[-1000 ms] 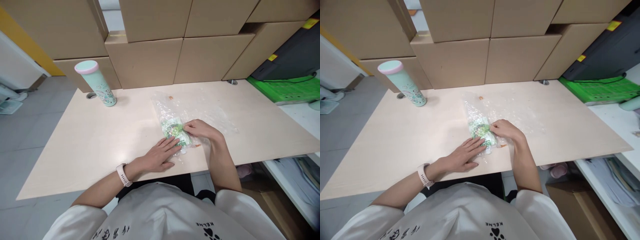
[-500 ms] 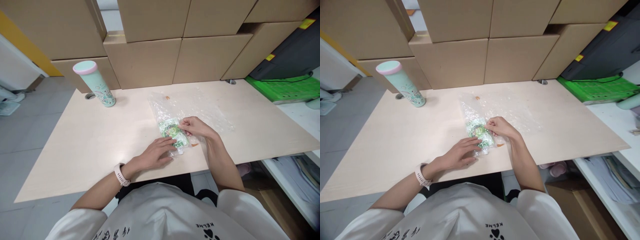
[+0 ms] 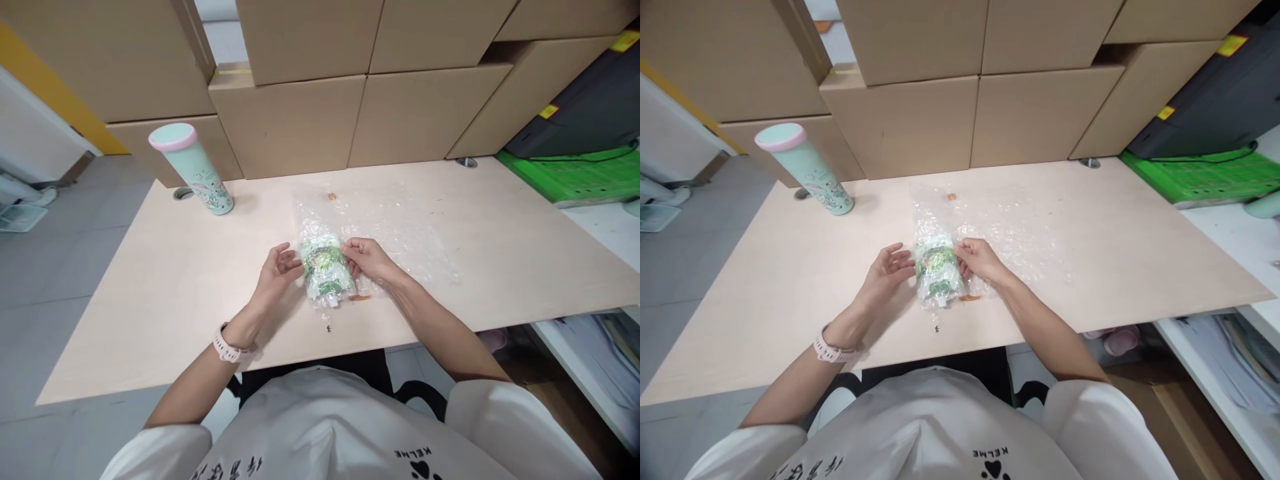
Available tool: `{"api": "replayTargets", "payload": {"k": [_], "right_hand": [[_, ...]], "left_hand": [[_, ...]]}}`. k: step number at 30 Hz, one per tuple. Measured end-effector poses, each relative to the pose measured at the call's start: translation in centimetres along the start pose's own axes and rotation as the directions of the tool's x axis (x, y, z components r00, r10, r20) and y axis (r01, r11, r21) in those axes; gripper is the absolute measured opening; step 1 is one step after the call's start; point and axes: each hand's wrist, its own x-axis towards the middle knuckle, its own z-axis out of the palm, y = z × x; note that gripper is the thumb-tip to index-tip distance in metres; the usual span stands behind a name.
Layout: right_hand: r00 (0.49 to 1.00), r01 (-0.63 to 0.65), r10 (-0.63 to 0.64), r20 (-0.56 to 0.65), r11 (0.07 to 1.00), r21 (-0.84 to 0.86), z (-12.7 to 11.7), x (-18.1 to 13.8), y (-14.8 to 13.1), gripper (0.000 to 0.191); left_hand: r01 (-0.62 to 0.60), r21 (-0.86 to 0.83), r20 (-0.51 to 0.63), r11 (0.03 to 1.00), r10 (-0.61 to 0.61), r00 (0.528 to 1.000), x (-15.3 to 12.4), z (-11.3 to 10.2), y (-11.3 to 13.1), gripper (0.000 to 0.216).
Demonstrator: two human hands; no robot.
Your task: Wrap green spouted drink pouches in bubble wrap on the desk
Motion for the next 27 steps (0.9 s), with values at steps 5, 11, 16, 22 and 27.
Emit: {"api": "replayTargets", "payload": {"k": [5, 11, 16, 22, 27], "right_hand": [[0.997, 0.03, -0.03, -0.064, 1.0, -0.01, 0.4, 0.4, 0.6, 0.041], [0.995, 0.037, -0.039, -0.094, 0.999, -0.017, 0.5, 0.5, 0.7, 0.037], [0.996, 0.054, -0.062, -0.068, 0.992, -0.111, 0.7, 0.1, 0.7, 0.031], [0.9, 0.293, -0.422, -0.105, 0.767, -0.57, 0.8, -0.6, 0.6, 0.009], [0.891, 0.43, -0.432, 0.141, 0.7, -0.569, 0.9, -0.8, 0.5, 0.02]], "left_hand": [[0.121, -0.152, 0.023, 0.981, -0.119, 0.993, -0.3, -0.3, 0.8, 0.063], [0.207, -0.21, 0.075, 0.956, -0.196, 0.978, -0.5, -0.2, 1.5, 0.054], [0.24, -0.076, 0.257, 0.968, -0.213, 0.943, -1.4, 0.8, 1.2, 0.065], [0.139, -0.115, 0.15, 0.984, -0.121, 0.981, -1.6, 1.0, 1.6, 0.079], [0.121, -0.165, 0.091, 0.979, -0.107, 0.99, -0.6, -0.1, 1.5, 0.06]]}}
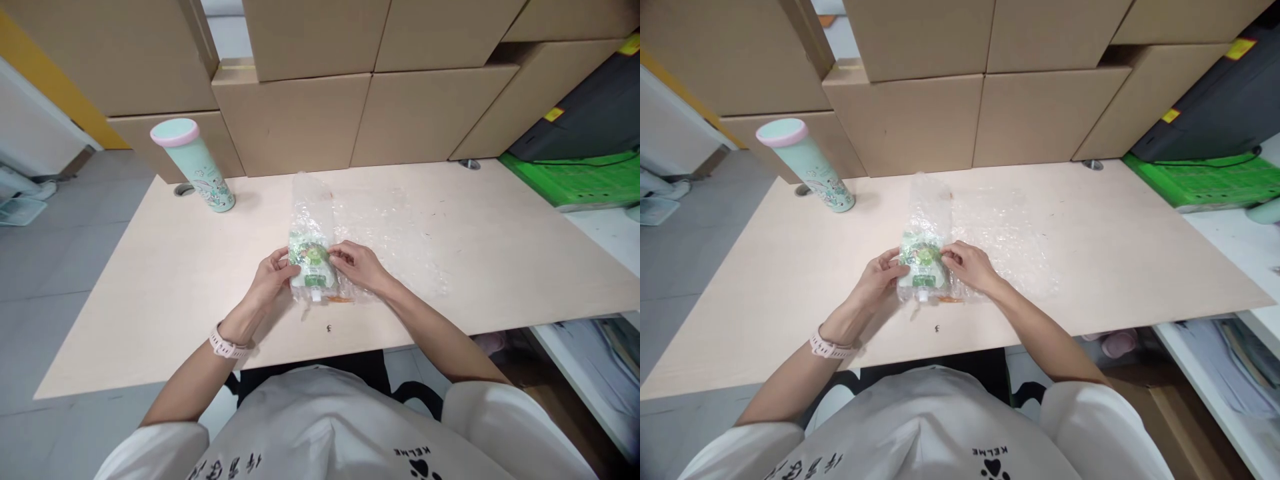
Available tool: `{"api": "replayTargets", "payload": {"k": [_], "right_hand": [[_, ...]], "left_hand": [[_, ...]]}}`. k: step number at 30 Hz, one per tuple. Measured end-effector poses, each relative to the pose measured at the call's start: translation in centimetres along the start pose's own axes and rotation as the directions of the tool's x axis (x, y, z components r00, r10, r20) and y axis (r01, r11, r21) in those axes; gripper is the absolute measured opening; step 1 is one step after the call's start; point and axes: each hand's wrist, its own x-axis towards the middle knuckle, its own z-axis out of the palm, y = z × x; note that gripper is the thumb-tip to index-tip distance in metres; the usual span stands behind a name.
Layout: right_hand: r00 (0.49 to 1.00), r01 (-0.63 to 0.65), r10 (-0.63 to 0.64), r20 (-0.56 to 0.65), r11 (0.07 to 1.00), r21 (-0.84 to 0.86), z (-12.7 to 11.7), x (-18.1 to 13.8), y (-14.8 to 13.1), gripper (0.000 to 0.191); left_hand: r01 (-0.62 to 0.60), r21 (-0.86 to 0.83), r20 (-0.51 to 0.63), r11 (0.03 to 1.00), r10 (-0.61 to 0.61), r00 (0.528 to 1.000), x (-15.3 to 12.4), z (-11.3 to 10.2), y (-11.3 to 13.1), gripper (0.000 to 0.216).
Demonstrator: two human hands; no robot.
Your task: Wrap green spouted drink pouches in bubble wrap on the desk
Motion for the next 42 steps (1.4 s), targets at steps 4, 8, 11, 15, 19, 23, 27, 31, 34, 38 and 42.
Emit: {"api": "replayTargets", "payload": {"k": [4, 8, 11, 15, 19, 23, 27, 31, 34, 38, 42], "right_hand": [[0.997, 0.003, -0.006, 0.076, 0.999, 0.041, -0.3, 0.0, -0.4, 0.028], [0.997, -0.016, 0.004, 0.08, 0.989, 0.149, -0.7, 0.0, -0.3, 0.029], [0.993, -0.078, 0.05, 0.11, 0.961, 0.264, -1.2, 0.0, 0.2, 0.024], [0.969, -0.192, 0.111, 0.221, 0.902, 0.386, -1.8, 0.0, 1.1, 0.017], [0.95, -0.293, 0.217, 0.226, 0.87, 0.396, -2.1, -0.1, 1.4, 0.017], [0.954, -0.273, 0.221, 0.204, 0.919, 0.284, -2.9, -0.3, 1.1, 0.012], [0.964, -0.26, 0.236, 0.119, 0.93, 0.259, -4.3, -0.1, 0.7, 0.012], [0.879, -0.391, 0.474, -0.041, 0.768, 0.507, -5.1, 0.3, 1.0, 0.035], [0.891, -0.392, 0.454, 0.007, 0.762, 0.515, -4.7, 0.3, 1.4, 0.042], [0.937, -0.3, 0.348, -0.001, 0.808, 0.508, -3.3, 0.1, 1.8, 0.048], [0.934, -0.311, 0.347, 0.085, 0.673, 0.671, -2.2, 0.3, 1.6, 0.049]], "left_hand": [[-0.096, -0.078, 0.045, 0.992, 0.1, 0.994, 0.5, -0.2, -0.5, 0.048], [-0.242, -0.013, 0.249, 0.97, 0.238, 0.939, -0.1, 0.0, -1.1, 0.056], [-0.469, 0.282, 0.421, 0.837, 0.332, 0.844, -0.8, 0.5, -1.6, 0.066], [-0.744, 0.513, 0.649, 0.428, 0.374, 0.663, -1.2, 1.7, -3.2, 0.078], [-0.816, 0.561, 0.734, 0.139, 0.371, 0.568, -0.8, 2.5, -4.5, 0.074], [-0.816, 0.573, 0.739, 0.07, 0.386, 0.552, -0.6, 2.4, -4.5, 0.061], [-0.821, 0.57, 0.757, 0.024, 0.372, 0.537, -0.5, 2.3, -4.5, 0.051], [-0.827, 0.563, 0.763, 0.014, 0.375, 0.526, -0.4, 2.3, -4.9, 0.044], [-0.835, 0.549, 0.763, 0.039, 0.383, 0.52, -0.2, 2.2, -4.9, 0.036], [-0.841, 0.52, 0.769, 0.148, 0.349, 0.536, -0.4, 2.1, -4.4, 0.026], [-0.724, 0.531, 0.586, 0.441, 0.426, 0.689, -0.7, 2.0, -3.6, 0.03]]}}
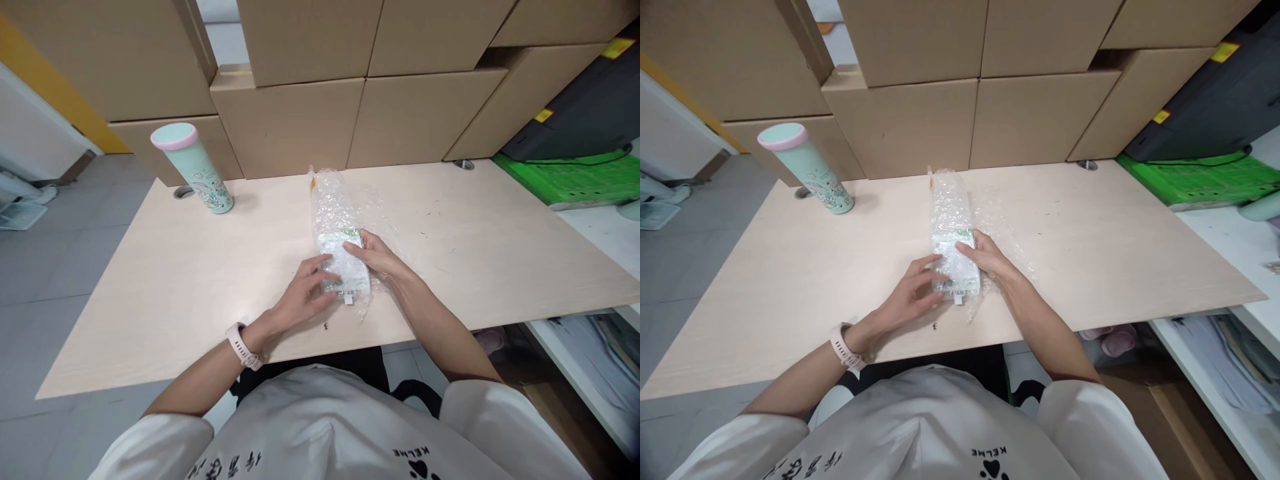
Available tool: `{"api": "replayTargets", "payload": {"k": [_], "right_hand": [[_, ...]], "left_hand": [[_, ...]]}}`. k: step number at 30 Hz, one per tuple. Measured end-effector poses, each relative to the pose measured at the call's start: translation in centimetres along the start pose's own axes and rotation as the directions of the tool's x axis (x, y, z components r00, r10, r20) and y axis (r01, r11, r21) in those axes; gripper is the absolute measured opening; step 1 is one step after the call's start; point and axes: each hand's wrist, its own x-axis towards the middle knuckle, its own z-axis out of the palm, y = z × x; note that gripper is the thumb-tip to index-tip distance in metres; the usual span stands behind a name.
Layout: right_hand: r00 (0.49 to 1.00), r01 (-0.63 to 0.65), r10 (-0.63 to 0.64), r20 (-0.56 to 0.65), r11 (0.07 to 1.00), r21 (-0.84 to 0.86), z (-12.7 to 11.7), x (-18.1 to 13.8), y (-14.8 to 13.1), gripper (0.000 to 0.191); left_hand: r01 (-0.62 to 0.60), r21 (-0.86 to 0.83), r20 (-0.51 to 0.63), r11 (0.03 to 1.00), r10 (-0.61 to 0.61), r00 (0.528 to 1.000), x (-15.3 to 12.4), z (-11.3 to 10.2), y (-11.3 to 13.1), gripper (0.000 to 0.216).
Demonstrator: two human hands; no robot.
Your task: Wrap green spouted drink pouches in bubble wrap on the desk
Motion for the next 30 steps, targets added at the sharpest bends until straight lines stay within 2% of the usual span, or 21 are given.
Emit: {"api": "replayTargets", "payload": {"k": [1, 3, 5, 7, 9, 11, 13, 15, 17, 18, 20, 23, 25, 26, 28, 30], "right_hand": [[0.999, -0.025, 0.023, 0.03, 0.998, 0.059, 0.3, 0.0, 0.0, 0.05], [0.995, -0.06, 0.047, 0.092, 0.988, 0.141, 0.9, 0.0, 0.1, 0.053], [0.986, -0.076, 0.048, 0.162, 0.982, 0.17, 1.6, -0.1, 0.2, 0.055], [0.969, -0.092, 0.05, 0.243, 0.982, 0.164, 2.4, -0.3, 0.4, 0.056], [0.953, -0.083, 0.041, 0.301, 0.988, 0.13, 3.0, -0.5, 0.5, 0.054], [0.954, -0.024, 0.014, 0.299, 0.999, 0.03, 3.3, -0.7, 0.4, 0.049], [0.981, 0.075, -0.039, 0.188, 0.98, -0.185, 3.0, -0.8, 0.0, 0.041], [0.988, 0.126, -0.156, -0.018, 0.859, -0.496, 1.9, -0.8, -0.6, 0.035], [0.936, 0.045, -0.293, -0.197, 0.653, -0.756, 0.4, -0.8, -1.2, 0.034], [0.92, -0.022, -0.311, -0.238, 0.565, -0.825, -0.5, -0.7, -1.5, 0.036], [0.938, -0.14, -0.222, -0.266, 0.458, -0.878, -1.8, -0.8, -2.0, 0.039], [0.983, -0.125, -0.077, -0.167, 0.383, -0.915, -2.8, -0.9, -2.4, 0.043], [0.996, -0.068, -0.028, -0.087, 0.401, -0.914, -2.8, -1.2, -2.7, 0.047], [0.999, -0.038, -0.014, -0.049, 0.451, -0.891, -2.8, -1.5, -3.0, 0.048], [0.999, 0.03, -0.003, 0.036, 0.643, -0.765, -2.6, -2.0, -3.5, 0.049], [0.989, 0.108, -0.038, 0.14, 0.836, -0.538, -2.0, -2.5, -3.9, 0.047]], "left_hand": [[0.084, -0.082, -0.095, 0.993, -0.092, 0.991, 0.1, -0.2, 0.0, 0.039], [0.233, -0.302, -0.211, 0.924, -0.303, 0.929, 0.3, -0.6, -0.1, 0.061], [0.315, -0.542, -0.153, 0.779, -0.46, 0.874, 0.7, -1.1, -0.1, 0.071], [0.356, -0.689, -0.018, 0.631, -0.505, 0.863, 1.0, -1.5, 0.1, 0.068], [0.374, -0.745, 0.055, 0.552, -0.508, 0.859, 1.2, -1.8, 0.4, 0.06], [0.387, -0.756, 0.042, 0.529, -0.55, 0.834, 1.3, -1.9, 0.7, 0.056], [0.385, -0.757, -0.014, 0.529, -0.601, 0.799, 1.3, -1.8, 0.8, 0.056], [0.376, -0.76, -0.049, 0.531, -0.624, 0.78, 1.2, -1.8, 0.8, 0.055], [0.371, -0.767, -0.062, 0.523, -0.636, 0.769, 1.1, -1.8, 0.6, 0.055], [0.371, -0.771, -0.065, 0.518, -0.644, 0.763, 1.1, -1.8, 0.5, 0.055], [0.368, -0.772, -0.086, 0.517, -0.659, 0.747, 1.1, -1.9, 0.3, 0.056], [0.365, -0.763, -0.133, 0.534, -0.681, 0.72, 1.0, -2.2, 0.1, 0.055], [0.381, -0.752, -0.143, 0.539, -0.697, 0.703, 1.0, -2.4, -0.1, 0.054], [0.392, -0.747, -0.144, 0.537, -0.706, 0.694, 1.0, -2.5, -0.2, 0.053], [0.411, -0.737, -0.146, 0.536, -0.72, 0.678, 1.0, -2.5, -0.3, 0.051], [0.417, -0.725, -0.163, 0.549, -0.724, 0.67, 1.1, -2.4, -0.2, 0.05]]}}
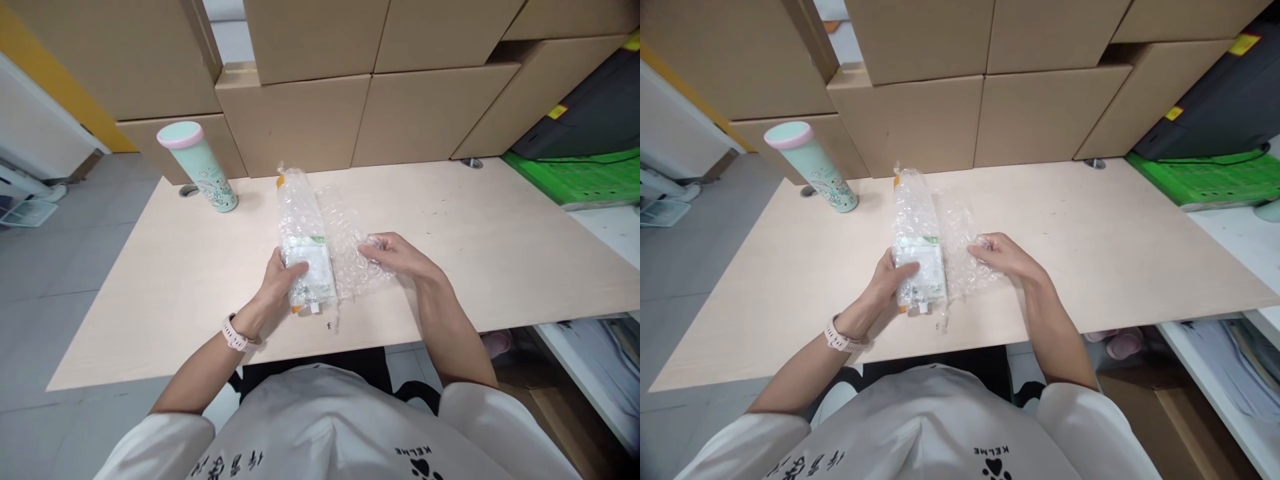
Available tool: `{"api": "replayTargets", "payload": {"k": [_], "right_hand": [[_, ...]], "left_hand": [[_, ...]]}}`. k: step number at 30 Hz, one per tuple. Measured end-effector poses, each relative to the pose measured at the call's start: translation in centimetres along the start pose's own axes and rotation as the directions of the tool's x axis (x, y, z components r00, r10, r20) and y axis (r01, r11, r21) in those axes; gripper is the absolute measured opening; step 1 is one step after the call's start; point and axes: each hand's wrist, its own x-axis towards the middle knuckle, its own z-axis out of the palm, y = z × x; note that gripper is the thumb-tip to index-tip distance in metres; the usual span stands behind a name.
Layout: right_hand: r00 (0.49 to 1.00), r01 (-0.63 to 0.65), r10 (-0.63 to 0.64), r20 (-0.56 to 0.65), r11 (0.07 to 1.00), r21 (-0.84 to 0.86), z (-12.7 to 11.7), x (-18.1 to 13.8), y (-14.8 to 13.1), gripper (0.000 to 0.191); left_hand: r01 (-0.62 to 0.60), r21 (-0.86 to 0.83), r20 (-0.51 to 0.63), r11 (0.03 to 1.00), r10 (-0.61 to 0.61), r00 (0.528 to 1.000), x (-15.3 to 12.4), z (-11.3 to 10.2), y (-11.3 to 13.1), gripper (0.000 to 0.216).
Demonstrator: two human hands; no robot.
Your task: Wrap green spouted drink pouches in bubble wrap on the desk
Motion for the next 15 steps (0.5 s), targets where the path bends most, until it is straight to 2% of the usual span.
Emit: {"api": "replayTargets", "payload": {"k": [2, 4, 6, 8, 10, 12, 15], "right_hand": [[0.992, 0.112, -0.123, 0.039, 0.971, 0.212, 1.0, -0.2, -0.7, 0.043], [0.959, 0.245, -0.273, 0.073, 0.932, 0.268, 2.5, 0.0, -1.4, 0.038], [0.878, 0.407, -0.445, 0.176, 0.888, 0.215, 4.2, 0.3, -1.8, 0.035], [0.784, 0.534, -0.561, 0.264, 0.828, 0.174, 5.3, 0.6, -2.0, 0.031], [0.75, 0.578, -0.595, 0.29, 0.802, 0.15, 5.7, 0.8, -1.9, 0.029], [0.76, 0.575, -0.579, 0.295, 0.811, 0.112, 5.5, 0.8, -1.8, 0.028], [0.753, 0.583, -0.564, 0.339, 0.81, 0.054, 5.0, 0.8, -1.6, 0.025]], "left_hand": [[-0.025, 0.023, 0.004, 0.999, 0.024, 1.0, -0.2, 0.3, -0.1, 0.048], [-0.053, 0.042, 0.051, 0.998, 0.05, 0.997, -0.6, 0.5, -0.1, 0.048], [-0.083, 0.046, 0.119, 0.995, 0.077, 0.99, -0.8, 0.6, -0.1, 0.048], [-0.094, 0.03, 0.167, 0.995, 0.088, 0.982, -0.8, 0.5, -0.1, 0.049], [-0.061, -0.017, 0.187, 0.998, 0.063, 0.98, -0.5, 0.3, -0.1, 0.045], [0.02, -0.102, 0.236, 0.995, 0.005, 0.972, 0.1, 0.1, -0.1, 0.044], [0.118, -0.182, 0.346, 0.976, -0.049, 0.937, 0.8, -0.2, -0.2, 0.058]]}}
